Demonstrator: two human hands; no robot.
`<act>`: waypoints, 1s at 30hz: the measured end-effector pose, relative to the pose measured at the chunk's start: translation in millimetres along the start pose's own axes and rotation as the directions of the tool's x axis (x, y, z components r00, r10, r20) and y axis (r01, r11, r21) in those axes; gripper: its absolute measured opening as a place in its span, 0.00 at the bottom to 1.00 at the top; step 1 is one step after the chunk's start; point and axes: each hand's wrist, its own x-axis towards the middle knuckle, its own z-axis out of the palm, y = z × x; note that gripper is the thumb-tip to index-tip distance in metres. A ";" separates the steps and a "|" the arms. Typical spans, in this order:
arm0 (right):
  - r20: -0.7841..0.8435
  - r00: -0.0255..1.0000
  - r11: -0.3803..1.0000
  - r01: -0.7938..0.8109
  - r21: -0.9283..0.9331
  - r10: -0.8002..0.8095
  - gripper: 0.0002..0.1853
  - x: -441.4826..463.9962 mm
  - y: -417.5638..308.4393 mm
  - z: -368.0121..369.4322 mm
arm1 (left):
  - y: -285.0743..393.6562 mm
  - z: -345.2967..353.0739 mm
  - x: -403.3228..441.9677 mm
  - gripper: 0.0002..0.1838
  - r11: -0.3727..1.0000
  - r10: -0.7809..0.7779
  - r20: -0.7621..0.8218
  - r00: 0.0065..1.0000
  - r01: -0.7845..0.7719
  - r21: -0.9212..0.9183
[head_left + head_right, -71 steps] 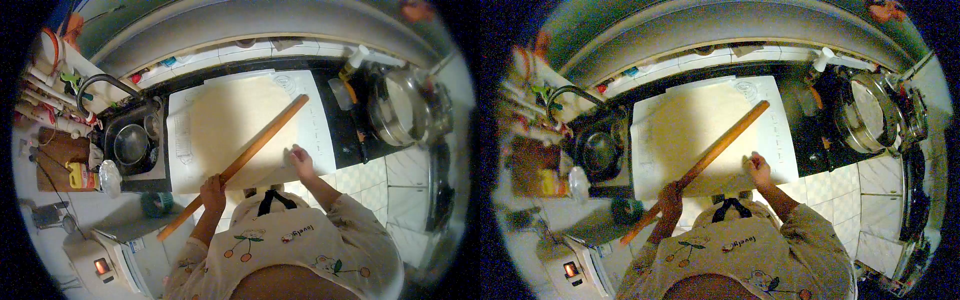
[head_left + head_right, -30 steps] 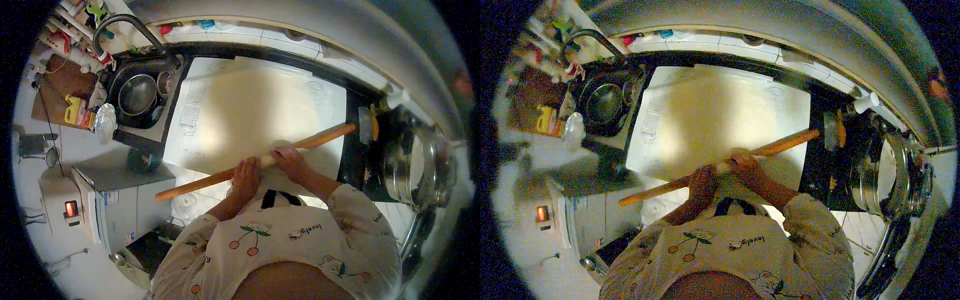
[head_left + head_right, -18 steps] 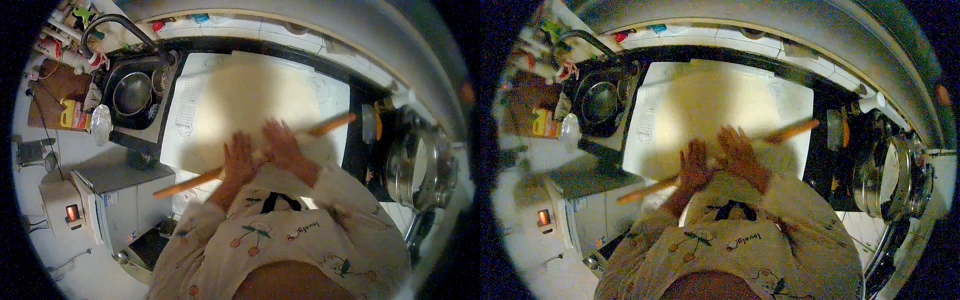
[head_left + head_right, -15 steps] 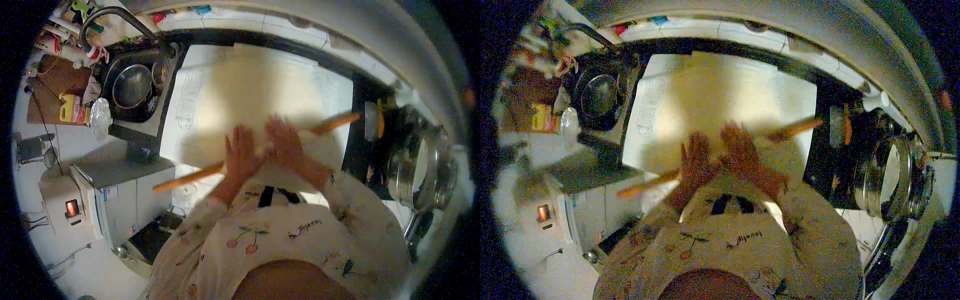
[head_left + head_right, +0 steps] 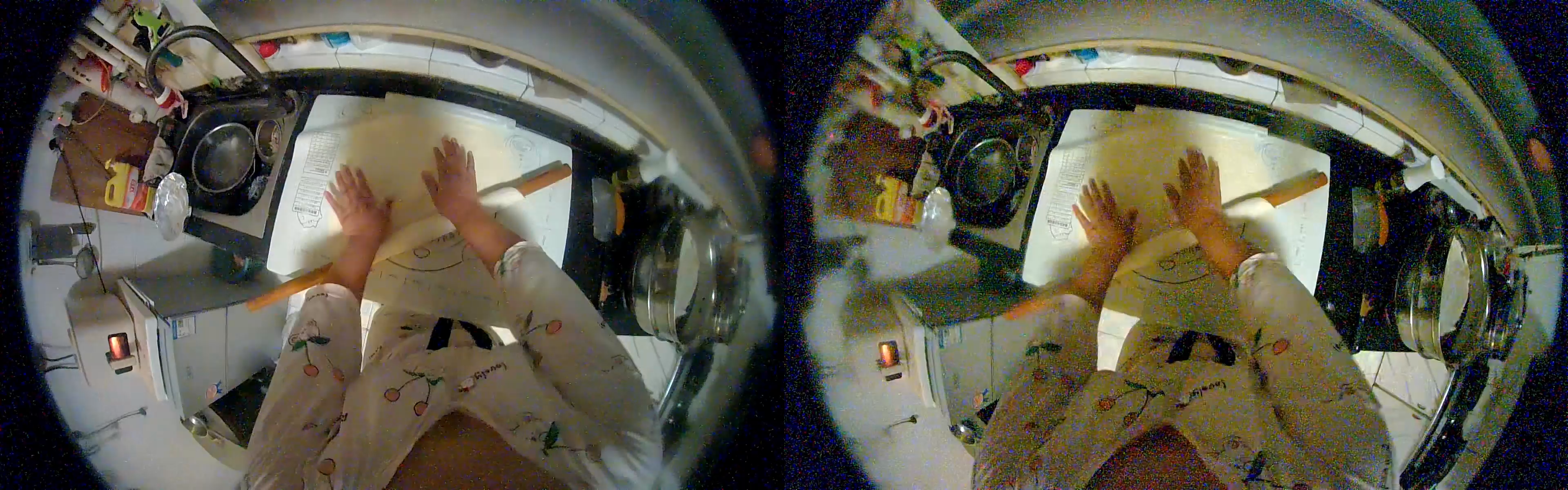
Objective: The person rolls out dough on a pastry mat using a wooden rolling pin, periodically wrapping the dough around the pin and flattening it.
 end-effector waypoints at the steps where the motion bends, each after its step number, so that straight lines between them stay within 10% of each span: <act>1: 0.085 0.996 0.999 -0.006 0.033 0.003 0.31 8.8 4.2 -9.7 | -2.2 -12.8 2.9 0.48 0.994 -0.010 0.010 1.000 0.011 -0.107; 6: 0.221 0.961 0.980 0.141 0.139 -0.169 0.30 -42.2 73.8 -71.9 | -37.0 -47.1 -99.1 0.46 0.884 0.143 0.071 0.987 -0.095 -0.457; 12: 0.089 0.995 0.989 -0.034 -0.141 0.047 0.28 17.1 132.2 -29.5 | -62.1 17.7 3.3 0.51 0.983 -0.074 0.072 0.995 0.085 -0.165; 15: 0.086 0.992 0.986 -0.084 -0.142 0.097 0.27 22.6 117.0 -34.5 | -72.3 17.8 6.1 0.51 0.993 0.035 -0.014 0.999 -0.036 -0.109; 19: 0.339 0.933 0.980 -0.055 -0.189 0.117 0.28 -54.3 116.2 -72.7 | -53.0 -44.6 -66.1 0.47 0.960 0.134 0.243 0.961 -0.065 -0.273; 21: 0.160 0.987 0.993 0.014 -0.113 0.004 0.31 -45.8 121.8 -58.2 | -56.2 -49.3 -60.8 0.47 0.955 0.145 0.267 0.953 -0.065 -0.288; 24: 0.066 0.965 0.944 -0.231 -0.235 0.253 0.33 32.3 122.0 -24.4 | -85.4 31.9 25.7 0.51 0.998 0.060 -0.115 0.992 -0.057 0.030; 30: 0.045 0.983 0.972 -0.169 -0.163 0.178 0.36 -55.6 126.0 -46.5 | -68.6 -27.8 -75.5 0.52 0.985 0.155 0.240 0.958 -0.130 -0.117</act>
